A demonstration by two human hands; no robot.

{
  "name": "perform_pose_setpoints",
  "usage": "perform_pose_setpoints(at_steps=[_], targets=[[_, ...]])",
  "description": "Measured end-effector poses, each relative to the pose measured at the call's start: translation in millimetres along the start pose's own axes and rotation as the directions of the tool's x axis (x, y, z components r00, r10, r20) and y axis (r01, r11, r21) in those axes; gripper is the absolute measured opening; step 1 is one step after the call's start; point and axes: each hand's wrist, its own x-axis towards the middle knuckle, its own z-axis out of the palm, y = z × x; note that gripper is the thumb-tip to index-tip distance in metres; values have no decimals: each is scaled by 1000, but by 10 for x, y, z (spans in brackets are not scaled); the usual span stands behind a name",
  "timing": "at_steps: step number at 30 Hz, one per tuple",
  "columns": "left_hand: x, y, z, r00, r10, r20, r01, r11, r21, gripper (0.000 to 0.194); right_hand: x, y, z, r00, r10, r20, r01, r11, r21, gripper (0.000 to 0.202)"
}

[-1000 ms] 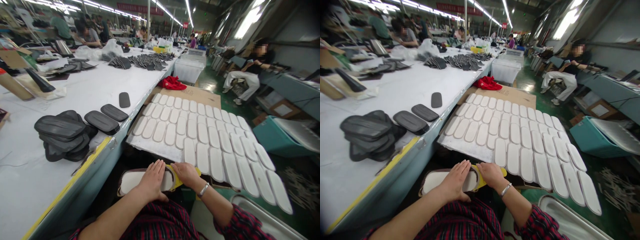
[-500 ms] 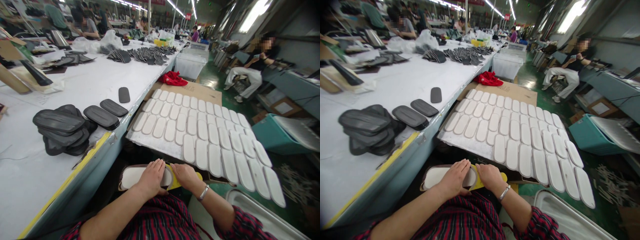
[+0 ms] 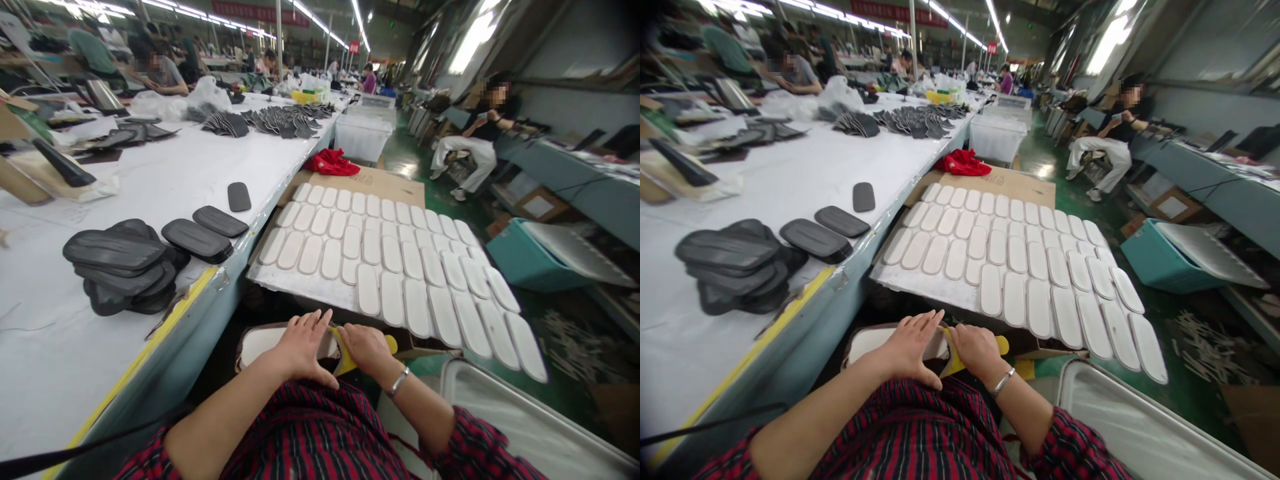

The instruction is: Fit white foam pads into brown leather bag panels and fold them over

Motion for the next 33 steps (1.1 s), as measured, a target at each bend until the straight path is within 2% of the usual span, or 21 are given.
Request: perform_pose_setpoints(at_steps=[4, 10, 19, 24, 29, 31, 33], targets=[[57, 60, 142, 995, -17, -99, 22, 998, 54, 131, 33, -83, 47, 1000, -12, 9, 12, 1000, -23, 41], [104, 22, 200, 974, -28, -224, 36, 999, 29, 128, 51, -101, 78, 989, 142, -36, -141, 990, 26, 50], [114, -37, 165, 973, -6, -231, 6, 1000, 0, 128, 103, -110, 102, 988, 148, -43, -148, 989, 5, 50], [106, -26, 135, 970, -13, -244, 5, 1000, -31, 126, 187, -83, 78, 995, 72, -65, -73, 997, -5, 45], [132, -21, 156, 973, -30, -228, 13, 997, -75, 124, 230, -79, 174, 988, 57, -146, -51, 998, 44, 39], [148, 1, 171, 968, -24, -249, 0, 995, -96, 124, 229, -80, 218, 977, 77, -198, -66, 996, 65, 41], [130, 16, 153, 962, -12, -272, -23, 992, -127, 123, 237, -71, 211, 973, 46, -225, -36, 998, 47, 42]])
